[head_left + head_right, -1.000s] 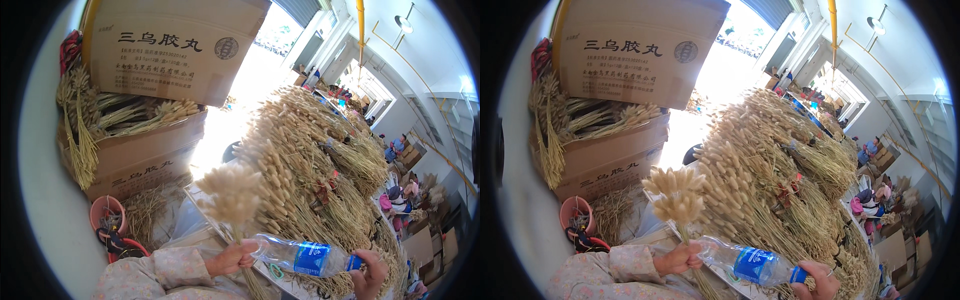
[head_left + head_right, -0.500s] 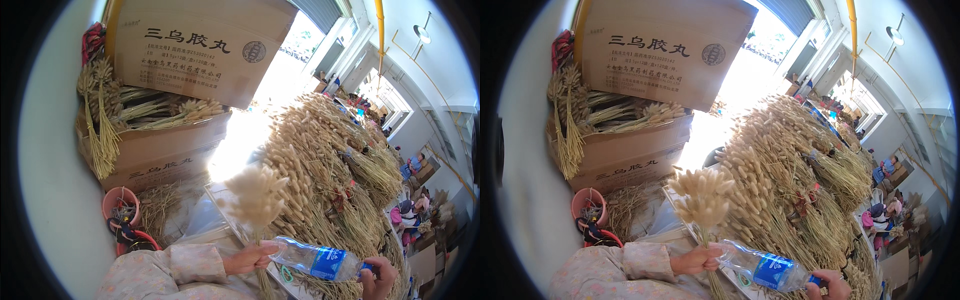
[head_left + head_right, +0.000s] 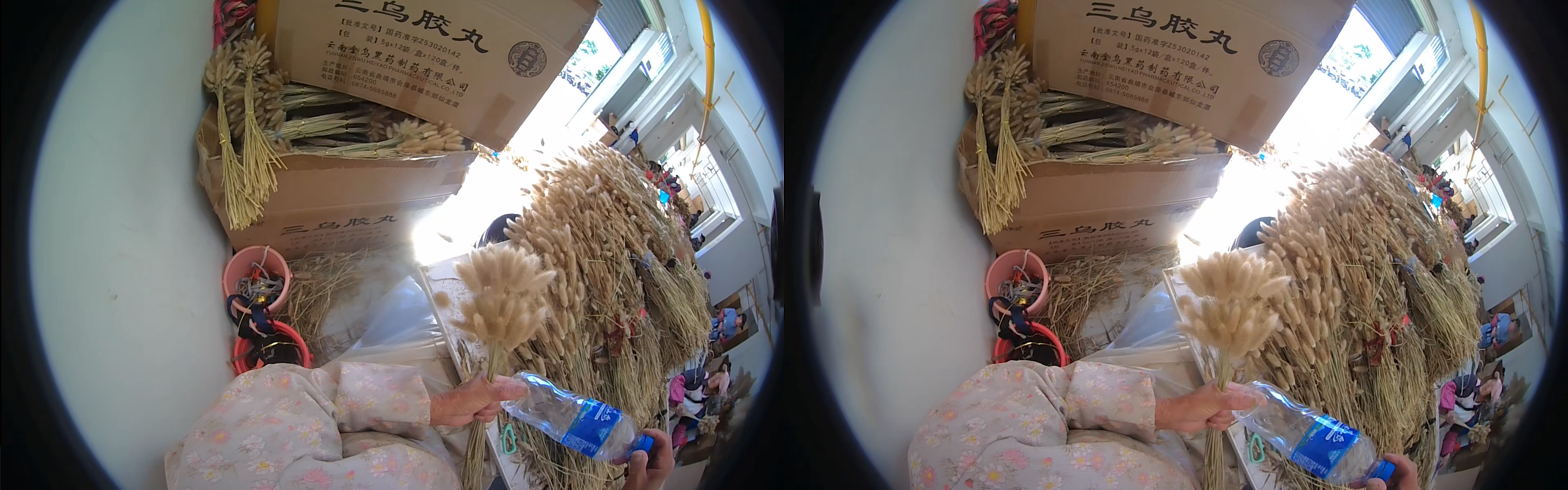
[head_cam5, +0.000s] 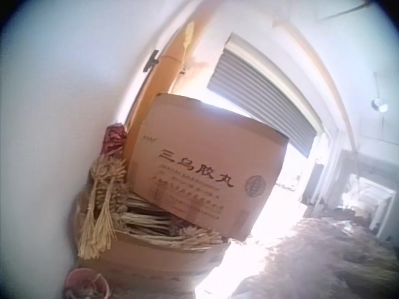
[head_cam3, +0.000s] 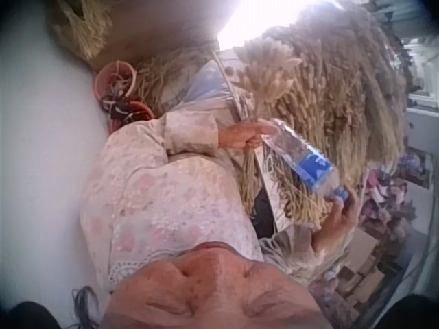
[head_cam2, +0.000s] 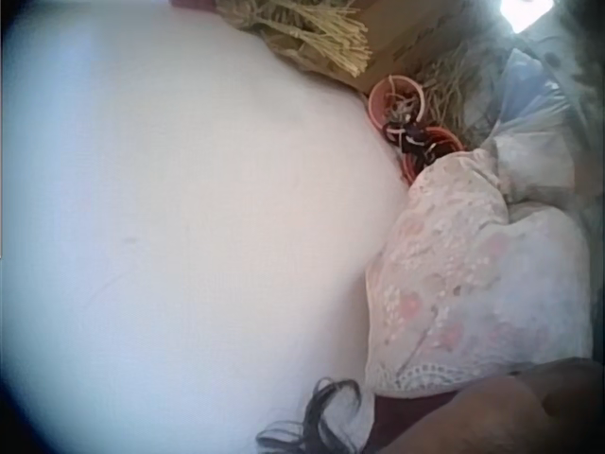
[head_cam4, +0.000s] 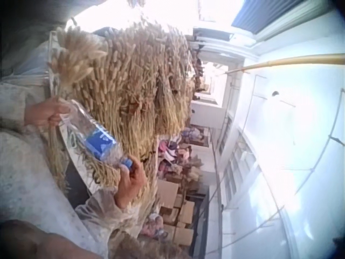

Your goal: The person gathers dried wheat stalks from a large pile on a table, aligns them into a bundle, and secures the bundle with a rubber band. The person repeats this process, placing completed bundles aside.

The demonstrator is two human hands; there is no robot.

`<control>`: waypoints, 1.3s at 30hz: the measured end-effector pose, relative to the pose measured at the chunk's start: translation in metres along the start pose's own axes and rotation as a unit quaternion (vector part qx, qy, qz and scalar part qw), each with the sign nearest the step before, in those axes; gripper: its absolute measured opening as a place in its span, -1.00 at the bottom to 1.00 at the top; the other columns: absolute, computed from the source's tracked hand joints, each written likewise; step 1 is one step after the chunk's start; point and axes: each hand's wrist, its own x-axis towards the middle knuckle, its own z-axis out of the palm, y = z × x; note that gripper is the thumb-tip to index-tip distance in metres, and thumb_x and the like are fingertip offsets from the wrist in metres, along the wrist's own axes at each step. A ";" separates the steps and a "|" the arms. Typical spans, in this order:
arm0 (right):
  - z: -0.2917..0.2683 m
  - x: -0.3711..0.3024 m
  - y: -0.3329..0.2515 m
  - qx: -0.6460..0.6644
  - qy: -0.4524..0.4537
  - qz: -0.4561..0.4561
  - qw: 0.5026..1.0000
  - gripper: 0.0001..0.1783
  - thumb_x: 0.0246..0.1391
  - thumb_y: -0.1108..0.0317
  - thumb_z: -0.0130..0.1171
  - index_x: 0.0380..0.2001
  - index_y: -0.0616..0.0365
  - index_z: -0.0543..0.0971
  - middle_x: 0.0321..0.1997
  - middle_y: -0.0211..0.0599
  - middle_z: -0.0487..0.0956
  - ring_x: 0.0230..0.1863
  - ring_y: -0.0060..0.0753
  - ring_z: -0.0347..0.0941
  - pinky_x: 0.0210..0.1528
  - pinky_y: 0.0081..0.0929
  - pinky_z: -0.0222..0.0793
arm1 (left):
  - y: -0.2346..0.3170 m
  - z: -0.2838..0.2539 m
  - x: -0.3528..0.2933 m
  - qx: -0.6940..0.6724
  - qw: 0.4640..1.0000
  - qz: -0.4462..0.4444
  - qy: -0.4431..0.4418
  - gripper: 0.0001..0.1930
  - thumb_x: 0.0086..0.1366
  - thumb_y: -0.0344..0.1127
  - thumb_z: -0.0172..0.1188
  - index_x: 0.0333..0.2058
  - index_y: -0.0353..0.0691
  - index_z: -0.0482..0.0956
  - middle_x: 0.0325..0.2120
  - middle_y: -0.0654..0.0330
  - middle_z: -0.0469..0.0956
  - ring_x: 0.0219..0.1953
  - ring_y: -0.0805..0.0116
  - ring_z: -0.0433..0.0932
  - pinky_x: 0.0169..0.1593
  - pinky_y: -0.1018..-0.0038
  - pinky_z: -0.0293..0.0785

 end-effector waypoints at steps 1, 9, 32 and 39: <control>0.000 0.000 0.002 0.020 0.000 0.015 1.000 -0.73 0.13 0.46 0.00 -0.12 0.35 0.49 -0.20 -0.19 0.52 -0.34 -0.40 0.49 -0.27 -0.53 0.38 | 0.000 -0.001 0.000 -0.002 1.000 -0.003 -0.004 -0.78 0.25 -0.14 0.23 -0.23 -0.09 0.51 -0.75 0.55 0.07 -0.74 0.72 -0.03 -0.66 0.64 -0.15; 0.002 0.018 0.018 -0.221 0.004 -0.027 0.975 -0.75 0.17 0.30 -0.03 -0.22 0.25 0.51 -0.44 -0.32 0.50 -0.54 -0.50 0.35 -0.49 -0.48 0.24 | 0.002 0.005 0.001 0.047 0.998 0.030 0.013 -0.68 0.26 -0.15 0.22 -0.07 -0.15 0.51 -0.75 0.53 0.11 -0.75 0.70 -0.02 -0.66 0.65 -0.12; 0.079 0.069 -0.044 0.168 0.121 -0.075 0.975 -0.64 0.17 0.38 -0.05 0.03 0.23 0.41 -0.47 -0.41 0.41 -0.58 -0.64 0.24 -0.50 -0.68 0.17 | 0.018 -0.022 -0.018 -0.116 0.987 0.084 0.074 -0.59 0.32 0.06 0.06 -0.13 -0.18 0.41 -0.80 0.51 0.00 -0.78 0.67 -0.04 -0.66 0.63 -0.09; 0.176 0.145 -0.091 0.239 0.020 -0.196 0.951 -0.40 -0.01 0.51 0.26 0.15 0.12 0.35 -0.35 -0.29 0.60 -0.48 -0.63 0.46 -0.53 -0.68 0.35 | 0.016 -0.024 -0.038 -0.064 0.992 0.072 0.083 -0.70 0.37 -0.08 0.02 -0.39 -0.20 0.42 -0.84 0.48 -0.01 -0.82 0.63 -0.03 -0.68 0.59 -0.05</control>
